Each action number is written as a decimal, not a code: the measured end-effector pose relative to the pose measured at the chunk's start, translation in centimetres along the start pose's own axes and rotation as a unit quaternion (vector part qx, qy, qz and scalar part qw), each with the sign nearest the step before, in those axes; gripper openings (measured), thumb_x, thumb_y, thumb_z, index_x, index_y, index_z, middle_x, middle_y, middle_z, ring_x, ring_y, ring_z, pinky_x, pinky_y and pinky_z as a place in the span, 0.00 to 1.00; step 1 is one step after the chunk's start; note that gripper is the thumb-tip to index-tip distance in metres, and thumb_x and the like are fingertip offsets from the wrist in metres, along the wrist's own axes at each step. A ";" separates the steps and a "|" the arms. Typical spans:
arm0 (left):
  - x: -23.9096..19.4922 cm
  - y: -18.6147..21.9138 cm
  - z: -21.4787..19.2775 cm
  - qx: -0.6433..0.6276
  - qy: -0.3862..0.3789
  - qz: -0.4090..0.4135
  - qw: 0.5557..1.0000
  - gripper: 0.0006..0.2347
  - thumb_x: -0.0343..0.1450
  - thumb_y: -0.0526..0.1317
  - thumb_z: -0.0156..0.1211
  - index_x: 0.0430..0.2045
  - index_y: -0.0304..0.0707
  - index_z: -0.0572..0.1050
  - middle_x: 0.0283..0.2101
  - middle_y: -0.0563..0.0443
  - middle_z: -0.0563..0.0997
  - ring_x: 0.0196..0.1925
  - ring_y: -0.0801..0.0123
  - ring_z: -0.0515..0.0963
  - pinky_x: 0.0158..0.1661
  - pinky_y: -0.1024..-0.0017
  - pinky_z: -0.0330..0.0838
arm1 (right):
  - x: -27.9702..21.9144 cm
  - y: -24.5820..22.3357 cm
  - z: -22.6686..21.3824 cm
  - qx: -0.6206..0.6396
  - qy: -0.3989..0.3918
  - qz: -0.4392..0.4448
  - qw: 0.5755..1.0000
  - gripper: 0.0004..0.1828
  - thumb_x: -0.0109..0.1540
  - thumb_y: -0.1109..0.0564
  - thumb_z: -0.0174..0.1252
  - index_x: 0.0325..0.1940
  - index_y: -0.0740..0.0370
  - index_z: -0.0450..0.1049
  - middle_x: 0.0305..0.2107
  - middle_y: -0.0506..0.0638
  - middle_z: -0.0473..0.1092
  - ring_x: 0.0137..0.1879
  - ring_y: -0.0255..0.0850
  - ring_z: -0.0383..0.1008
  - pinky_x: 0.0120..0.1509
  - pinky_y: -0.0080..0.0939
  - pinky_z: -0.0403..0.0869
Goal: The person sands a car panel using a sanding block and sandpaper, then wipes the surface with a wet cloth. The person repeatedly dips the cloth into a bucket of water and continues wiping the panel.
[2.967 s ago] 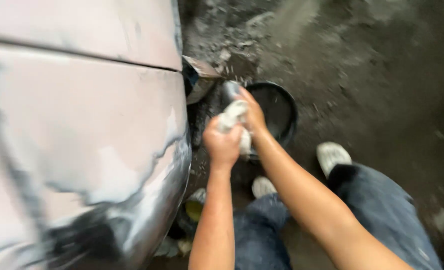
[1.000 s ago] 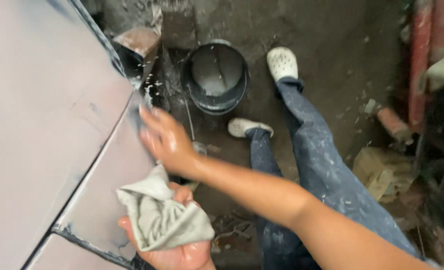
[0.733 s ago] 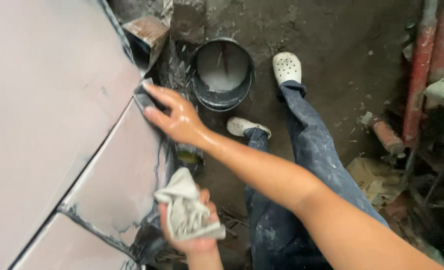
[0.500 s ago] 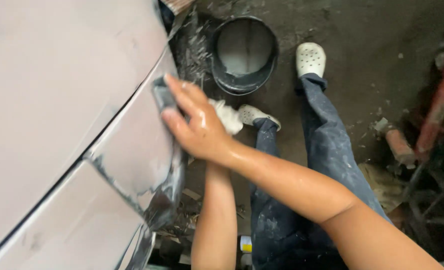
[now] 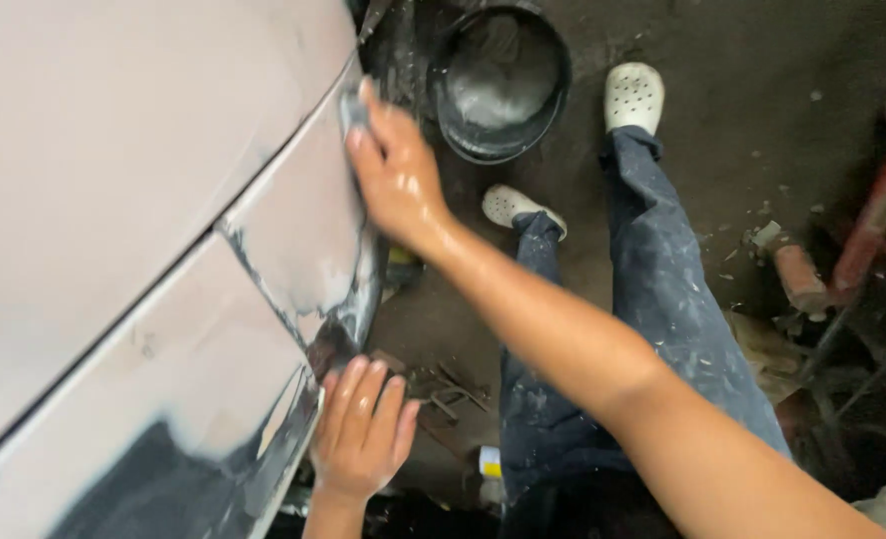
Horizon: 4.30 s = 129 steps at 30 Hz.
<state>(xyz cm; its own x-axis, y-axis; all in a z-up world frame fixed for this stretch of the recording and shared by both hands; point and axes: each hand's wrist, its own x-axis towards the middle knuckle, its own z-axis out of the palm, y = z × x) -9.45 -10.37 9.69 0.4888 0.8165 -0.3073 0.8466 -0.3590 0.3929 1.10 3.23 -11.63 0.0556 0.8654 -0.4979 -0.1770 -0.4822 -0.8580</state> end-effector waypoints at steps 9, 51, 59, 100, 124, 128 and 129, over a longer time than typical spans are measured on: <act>-1.4 -4.6 4.4 0.474 -0.046 0.135 0.869 0.17 0.76 0.49 0.49 0.57 0.58 0.80 0.66 0.61 0.76 0.75 0.60 0.60 0.74 0.49 0.25 | 4.1 1.3 0.2 0.029 0.033 0.050 0.998 0.27 0.70 0.55 0.54 0.74 0.60 0.65 0.60 0.63 0.72 0.65 0.54 0.74 0.71 0.47 0.71; -1.8 -4.7 6.5 0.439 0.037 0.109 0.891 0.09 0.76 0.51 0.60 0.44 0.60 0.84 0.57 0.66 0.83 0.68 0.63 0.69 0.75 0.54 0.35 | -3.5 1.2 1.0 -0.040 0.086 -0.164 0.982 0.28 0.69 0.54 0.60 0.74 0.58 0.65 0.69 0.64 0.65 0.71 0.58 0.70 0.73 0.50 0.70; -5.3 -6.6 7.3 0.382 0.032 0.123 0.915 0.12 0.74 0.53 0.56 0.38 0.53 0.85 0.48 0.57 0.85 0.61 0.60 0.76 0.71 0.52 0.40 | -10.7 -4.5 -0.9 -0.002 0.029 -0.244 0.969 0.27 0.65 0.58 0.63 0.68 0.59 0.70 0.69 0.67 0.60 0.74 0.62 0.65 0.80 0.57 0.63; -3.5 -8.0 4.5 0.299 0.002 0.273 0.914 0.08 0.74 0.41 0.56 0.35 0.43 0.83 0.43 0.49 0.84 0.55 0.59 0.78 0.61 0.58 0.66 | -14.0 -7.2 0.5 0.056 0.082 -0.228 0.969 0.31 0.62 0.55 0.68 0.69 0.54 0.70 0.62 0.62 0.63 0.68 0.55 0.66 0.74 0.51 0.64; -6.4 -9.5 6.3 0.343 -0.003 0.259 0.903 0.10 0.76 0.42 0.55 0.42 0.47 0.85 0.49 0.57 0.84 0.59 0.72 0.77 0.66 0.60 0.63 | -12.0 -8.0 0.0 -0.005 0.094 -0.250 0.964 0.29 0.62 0.58 0.67 0.67 0.51 0.72 0.64 0.65 0.64 0.69 0.57 0.67 0.75 0.56 0.67; -4.7 -6.6 4.4 0.331 -0.029 0.256 0.908 0.08 0.75 0.41 0.55 0.40 0.46 0.83 0.46 0.53 0.84 0.57 0.65 0.80 0.60 0.58 0.64 | -7.0 -10.2 -0.9 0.000 0.101 -0.260 0.960 0.28 0.66 0.59 0.65 0.71 0.54 0.68 0.67 0.62 0.63 0.69 0.58 0.69 0.72 0.50 0.67; -3.7 -6.6 4.6 0.362 -0.001 0.248 0.899 0.07 0.77 0.41 0.56 0.42 0.47 0.81 0.49 0.58 0.84 0.60 0.70 0.79 0.60 0.62 0.62 | -5.4 -10.9 -1.2 0.029 0.108 -0.256 0.960 0.27 0.68 0.58 0.65 0.71 0.53 0.68 0.68 0.62 0.62 0.69 0.58 0.69 0.70 0.48 0.67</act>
<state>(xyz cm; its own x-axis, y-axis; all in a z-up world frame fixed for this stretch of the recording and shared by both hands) -15.91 -13.07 4.24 0.8438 0.4741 -0.2516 0.4391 -0.8793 -0.1844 3.92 3.62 0.27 0.3509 0.9358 -0.0334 -0.1267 0.0121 -0.9919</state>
